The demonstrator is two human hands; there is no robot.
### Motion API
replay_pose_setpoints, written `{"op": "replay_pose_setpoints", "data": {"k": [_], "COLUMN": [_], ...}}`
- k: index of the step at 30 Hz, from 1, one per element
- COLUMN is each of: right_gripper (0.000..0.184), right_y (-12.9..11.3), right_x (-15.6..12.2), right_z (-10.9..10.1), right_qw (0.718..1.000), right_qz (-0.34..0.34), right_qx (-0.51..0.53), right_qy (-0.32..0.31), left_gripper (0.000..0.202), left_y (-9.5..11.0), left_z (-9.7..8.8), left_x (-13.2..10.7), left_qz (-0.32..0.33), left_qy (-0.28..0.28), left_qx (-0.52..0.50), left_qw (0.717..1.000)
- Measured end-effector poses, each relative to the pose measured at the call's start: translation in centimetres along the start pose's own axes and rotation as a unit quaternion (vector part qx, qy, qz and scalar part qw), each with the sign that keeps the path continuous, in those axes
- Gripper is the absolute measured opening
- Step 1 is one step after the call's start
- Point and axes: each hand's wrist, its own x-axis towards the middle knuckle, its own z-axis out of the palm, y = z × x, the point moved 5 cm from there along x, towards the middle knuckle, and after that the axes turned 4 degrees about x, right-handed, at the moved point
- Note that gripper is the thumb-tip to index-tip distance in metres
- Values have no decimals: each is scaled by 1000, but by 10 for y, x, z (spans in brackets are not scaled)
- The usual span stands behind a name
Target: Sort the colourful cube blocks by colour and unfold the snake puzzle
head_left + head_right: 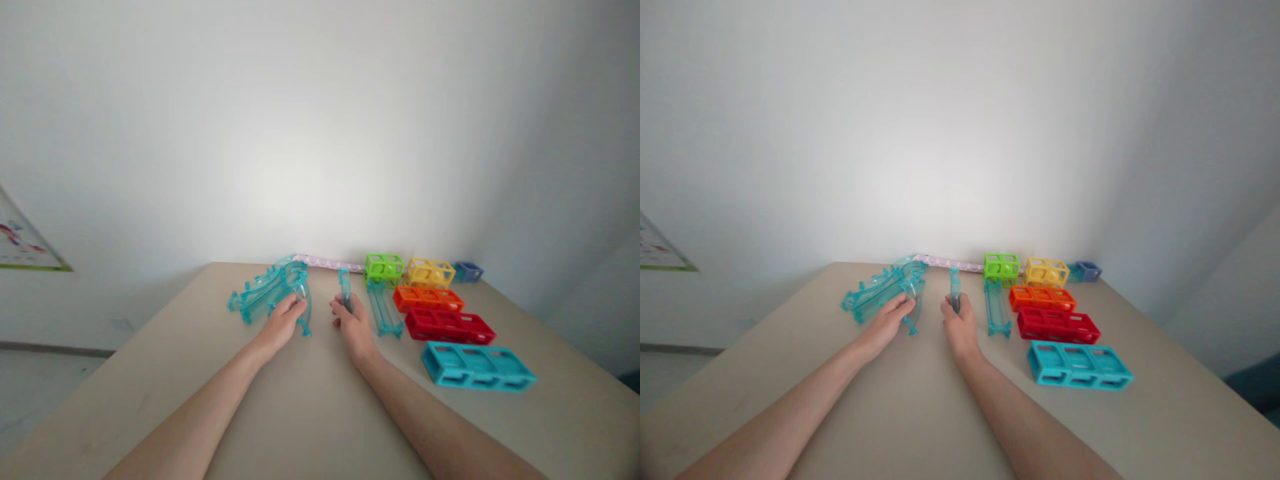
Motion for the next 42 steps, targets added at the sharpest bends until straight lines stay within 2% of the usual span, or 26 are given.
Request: {"op": "replay_pose_setpoints", "data": {"k": [3, 6, 9, 12, 16, 19, 21, 24, 26, 30, 32, 38, 42], "right_gripper": [23, 21, 19, 22, 18, 21, 26, 38, 46, 65, 69, 46, 38], "right_y": [1, 0, -5, -10, -18, -18, -14, -7, -6, -15, -20, -15, -10], "right_x": [0, -3, -8, -15, -20, -19, -16, -13, -14, -21, -23, -25, -27], "right_z": [0, 4, 8, 11, 14, 15, 15, 15, 17, 22, 24, 26, 28], "right_qw": [1000, 998, 995, 990, 982, 979, 982, 991, 990, 979, 971, 936, 919], "right_qz": [-9, -17, -23, -26, -43, -55, -47, 6, 40, 85, 106, 201, 239], "right_qx": [-22, -40, -52, -60, -79, -86, -81, -9, 39, 108, 134, 196, 210], "right_qy": [-12, -42, -86, -125, -164, -174, -162, -134, -129, -153, -169, -211, -231], "left_gripper": [29, 22, 15, 19, 18, 21, 21, 20, 19, 12, 14, 22, 25], "left_y": [-7, -5, 0, 4, 7, 10, 13, 20, 22, 22, 22, 34, 41], "left_z": [-21, -26, -16, -1, 5, 0, -7, -20, -24, -24, -24, -24, -18], "left_x": [9, 10, 6, -2, -7, -6, -3, -1, -1, 0, 0, -6, -11], "left_qz": [-9, -14, -42, -76, -73, -43, -8, 70, 114, 169, 198, 267, 293], "left_qy": [93, 103, 42, -41, -92, -74, -27, 66, 91, 80, 82, 75, 25], "left_qx": [52, 42, -34, -141, -169, -138, -113, -61, -45, -38, -20, 55, 74], "left_qw": [994, 994, 998, 986, 979, 987, 993, 994, 988, 981, 977, 959, 953]}}
